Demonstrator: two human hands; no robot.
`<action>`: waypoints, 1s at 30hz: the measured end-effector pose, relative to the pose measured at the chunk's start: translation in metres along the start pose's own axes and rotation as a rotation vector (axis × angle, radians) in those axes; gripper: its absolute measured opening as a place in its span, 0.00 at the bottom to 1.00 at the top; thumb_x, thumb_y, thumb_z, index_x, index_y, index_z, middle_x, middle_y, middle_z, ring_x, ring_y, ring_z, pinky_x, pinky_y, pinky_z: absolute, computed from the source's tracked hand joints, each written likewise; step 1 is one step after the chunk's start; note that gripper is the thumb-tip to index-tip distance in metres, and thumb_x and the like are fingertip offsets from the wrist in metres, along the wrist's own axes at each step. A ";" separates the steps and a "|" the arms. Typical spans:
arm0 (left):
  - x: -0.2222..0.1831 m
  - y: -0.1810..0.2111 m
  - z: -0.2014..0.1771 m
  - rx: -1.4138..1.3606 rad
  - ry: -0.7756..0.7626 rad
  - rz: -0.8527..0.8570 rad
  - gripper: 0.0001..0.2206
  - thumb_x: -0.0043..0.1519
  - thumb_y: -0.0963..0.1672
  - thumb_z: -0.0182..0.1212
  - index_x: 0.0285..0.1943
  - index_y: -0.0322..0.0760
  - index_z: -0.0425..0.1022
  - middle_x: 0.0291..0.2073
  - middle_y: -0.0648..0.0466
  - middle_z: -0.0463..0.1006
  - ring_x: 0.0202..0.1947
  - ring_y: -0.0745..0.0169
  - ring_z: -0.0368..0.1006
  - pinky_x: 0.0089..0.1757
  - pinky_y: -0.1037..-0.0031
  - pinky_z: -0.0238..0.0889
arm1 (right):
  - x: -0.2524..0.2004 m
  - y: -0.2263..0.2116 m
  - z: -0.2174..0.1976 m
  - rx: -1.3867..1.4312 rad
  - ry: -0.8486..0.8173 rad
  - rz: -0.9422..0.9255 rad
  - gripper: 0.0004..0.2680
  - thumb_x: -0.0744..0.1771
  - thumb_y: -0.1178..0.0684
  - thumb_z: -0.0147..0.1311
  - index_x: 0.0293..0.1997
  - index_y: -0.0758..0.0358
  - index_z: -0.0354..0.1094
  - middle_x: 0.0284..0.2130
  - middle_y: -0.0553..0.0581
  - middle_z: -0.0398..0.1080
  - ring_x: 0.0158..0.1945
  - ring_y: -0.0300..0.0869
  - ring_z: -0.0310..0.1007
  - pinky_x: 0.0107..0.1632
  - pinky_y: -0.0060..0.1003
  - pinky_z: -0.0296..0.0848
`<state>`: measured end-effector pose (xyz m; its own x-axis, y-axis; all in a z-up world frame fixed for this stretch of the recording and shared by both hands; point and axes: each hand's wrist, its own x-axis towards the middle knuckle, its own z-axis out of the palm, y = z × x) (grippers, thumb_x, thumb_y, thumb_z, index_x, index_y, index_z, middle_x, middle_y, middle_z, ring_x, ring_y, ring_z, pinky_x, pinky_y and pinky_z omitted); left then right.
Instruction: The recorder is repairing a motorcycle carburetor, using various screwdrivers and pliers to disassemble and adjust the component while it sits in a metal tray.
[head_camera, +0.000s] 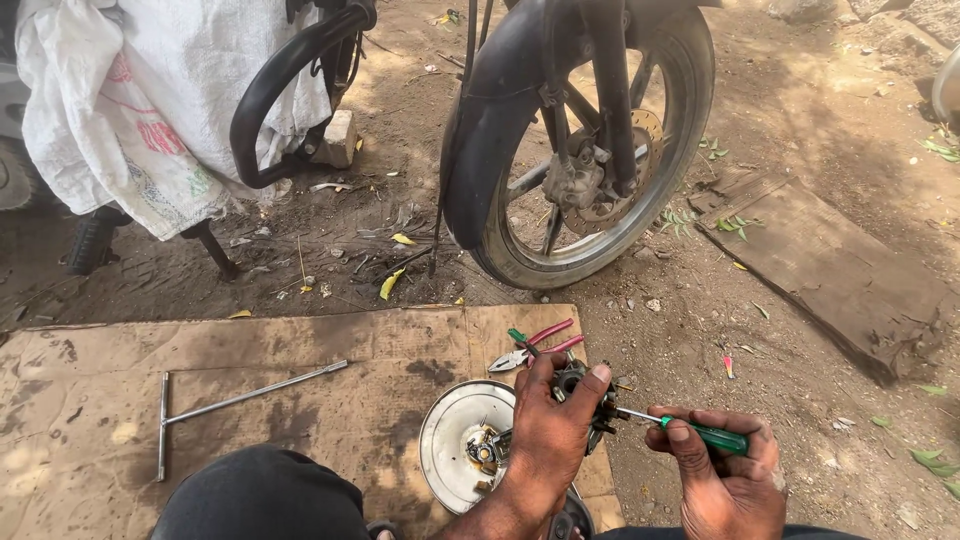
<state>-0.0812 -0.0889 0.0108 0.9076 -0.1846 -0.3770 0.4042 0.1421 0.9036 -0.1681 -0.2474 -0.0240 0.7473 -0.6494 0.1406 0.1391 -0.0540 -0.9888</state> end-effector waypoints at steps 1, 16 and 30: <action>-0.001 -0.001 0.000 0.087 0.022 0.036 0.26 0.58 0.54 0.67 0.56 0.31 0.72 0.48 0.48 0.66 0.46 0.62 0.69 0.45 0.70 0.70 | 0.000 -0.001 0.001 -0.017 0.020 0.026 0.11 0.67 0.63 0.56 0.49 0.71 0.55 0.41 0.75 0.77 0.41 0.51 0.81 0.47 0.43 0.82; 0.004 0.000 -0.009 0.265 0.044 0.205 0.24 0.60 0.52 0.65 0.57 0.31 0.71 0.44 0.46 0.65 0.41 0.62 0.68 0.42 0.67 0.73 | 0.001 -0.031 0.005 -0.442 -0.044 0.350 0.11 0.66 0.53 0.61 0.46 0.74 0.74 0.29 0.71 0.79 0.30 0.49 0.79 0.34 0.42 0.77; 0.006 -0.020 -0.005 0.379 0.011 0.257 0.22 0.59 0.51 0.67 0.54 0.31 0.75 0.45 0.49 0.63 0.44 0.60 0.68 0.47 0.66 0.70 | 0.039 -0.031 -0.037 -0.536 -0.390 0.708 0.14 0.67 0.46 0.61 0.53 0.63 0.77 0.17 0.52 0.60 0.21 0.40 0.54 0.25 0.39 0.50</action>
<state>-0.0831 -0.0882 -0.0104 0.9751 -0.1792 -0.1308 0.0973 -0.1842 0.9781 -0.1673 -0.2990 0.0102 0.7205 -0.3728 -0.5848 -0.6684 -0.1484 -0.7288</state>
